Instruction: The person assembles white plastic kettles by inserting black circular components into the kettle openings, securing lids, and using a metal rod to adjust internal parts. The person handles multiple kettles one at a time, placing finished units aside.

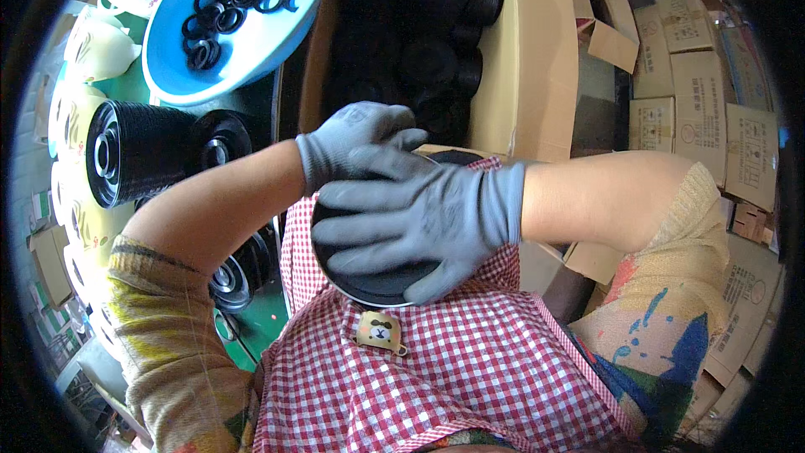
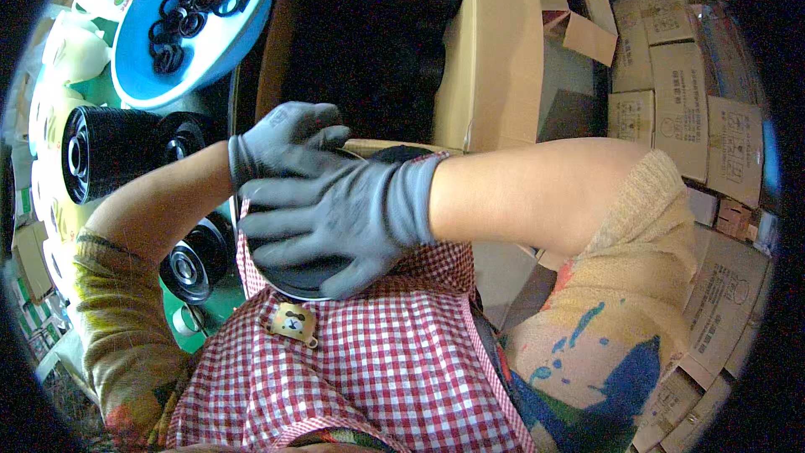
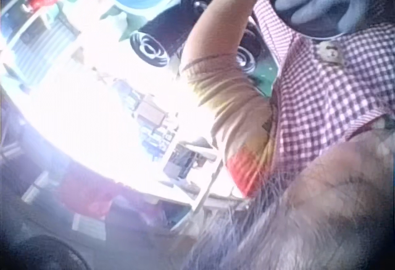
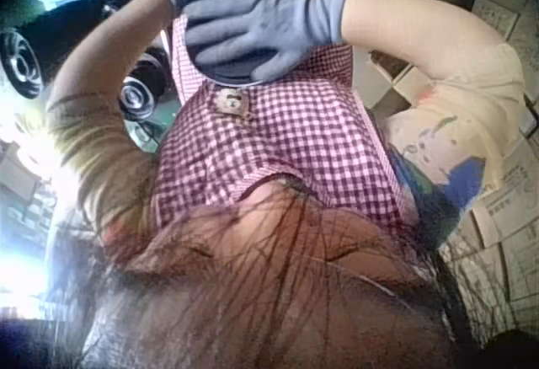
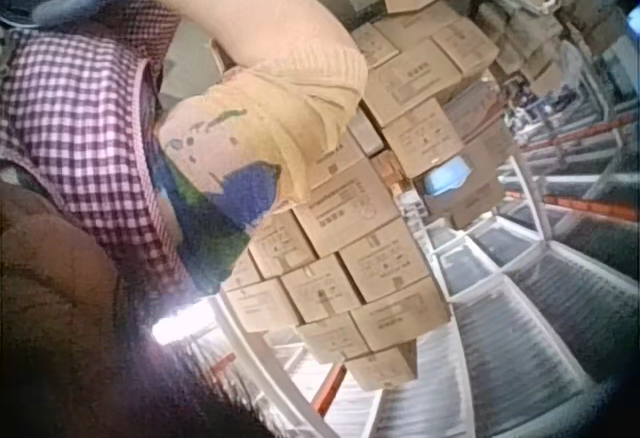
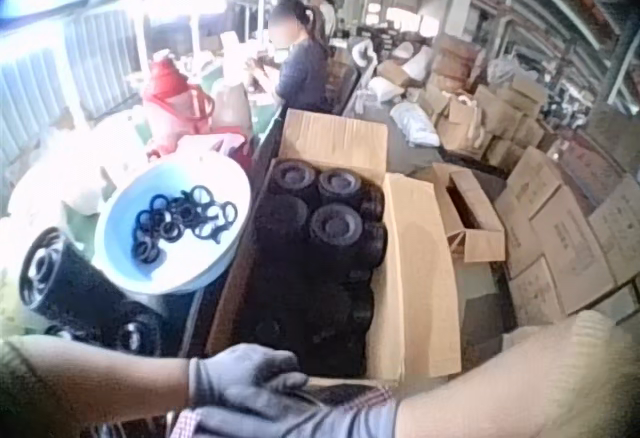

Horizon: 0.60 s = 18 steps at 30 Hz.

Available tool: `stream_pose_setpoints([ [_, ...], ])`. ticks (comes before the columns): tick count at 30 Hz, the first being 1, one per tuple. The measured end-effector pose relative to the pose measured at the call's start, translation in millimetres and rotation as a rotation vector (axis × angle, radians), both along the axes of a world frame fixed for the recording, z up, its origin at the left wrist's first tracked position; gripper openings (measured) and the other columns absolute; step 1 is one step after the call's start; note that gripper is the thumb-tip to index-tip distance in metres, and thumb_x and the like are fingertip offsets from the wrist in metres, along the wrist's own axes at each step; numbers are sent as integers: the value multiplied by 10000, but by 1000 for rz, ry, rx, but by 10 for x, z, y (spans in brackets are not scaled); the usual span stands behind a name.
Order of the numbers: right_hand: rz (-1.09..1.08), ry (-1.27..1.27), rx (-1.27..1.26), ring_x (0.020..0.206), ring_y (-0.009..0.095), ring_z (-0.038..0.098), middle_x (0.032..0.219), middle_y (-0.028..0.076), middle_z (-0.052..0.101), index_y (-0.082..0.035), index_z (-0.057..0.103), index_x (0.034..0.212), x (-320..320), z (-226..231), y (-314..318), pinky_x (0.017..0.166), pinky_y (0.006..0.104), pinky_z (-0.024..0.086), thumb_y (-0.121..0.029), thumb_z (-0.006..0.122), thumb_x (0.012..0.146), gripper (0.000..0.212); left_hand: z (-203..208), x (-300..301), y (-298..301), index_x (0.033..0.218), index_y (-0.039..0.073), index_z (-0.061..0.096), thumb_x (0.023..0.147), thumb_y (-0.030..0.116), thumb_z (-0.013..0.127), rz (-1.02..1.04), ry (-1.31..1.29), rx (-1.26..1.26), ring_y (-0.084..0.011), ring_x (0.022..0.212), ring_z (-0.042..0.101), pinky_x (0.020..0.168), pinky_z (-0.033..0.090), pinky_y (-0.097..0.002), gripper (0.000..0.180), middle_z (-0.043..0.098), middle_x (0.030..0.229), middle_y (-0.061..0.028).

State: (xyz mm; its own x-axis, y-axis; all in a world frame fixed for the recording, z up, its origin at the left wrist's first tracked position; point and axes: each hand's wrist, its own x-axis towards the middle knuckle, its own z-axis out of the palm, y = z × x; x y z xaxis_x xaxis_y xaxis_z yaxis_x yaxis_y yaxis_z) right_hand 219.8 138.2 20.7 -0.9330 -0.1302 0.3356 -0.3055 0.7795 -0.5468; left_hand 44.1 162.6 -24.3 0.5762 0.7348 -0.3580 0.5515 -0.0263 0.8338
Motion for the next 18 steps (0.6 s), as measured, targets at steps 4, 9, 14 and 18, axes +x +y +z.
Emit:
stream_pose_setpoints([
  [4,-170,-115,7,1407,325,349,1457,110,473,-165,628,1277,-219,200,-439,1163,627,143,-446,531,886,491,222,356,86,840,78,663,912,473,581,-320,176,417,-414,771,638,655,498,-495,410,643,764,-191],
  [9,-276,-28,24,1382,369,382,1429,153,484,-130,542,1371,-288,135,-793,1142,623,214,-364,513,904,523,387,780,64,911,100,690,857,460,643,-472,235,541,-385,801,659,679,527,-466,367,679,841,-157],
  [14,-468,-144,139,1391,400,362,1493,138,441,-175,549,1401,448,452,-371,1171,603,137,-841,426,806,901,7,-245,110,1139,52,688,982,311,602,306,-143,311,-232,901,671,818,531,-361,315,710,995,-129],
  [18,-679,-228,129,1374,367,420,1452,119,517,-153,609,1338,711,223,-657,1146,563,239,-756,615,754,839,-145,-757,-463,1178,-2,628,987,294,627,714,-296,-42,-141,846,611,771,516,-279,352,654,943,-60],
])
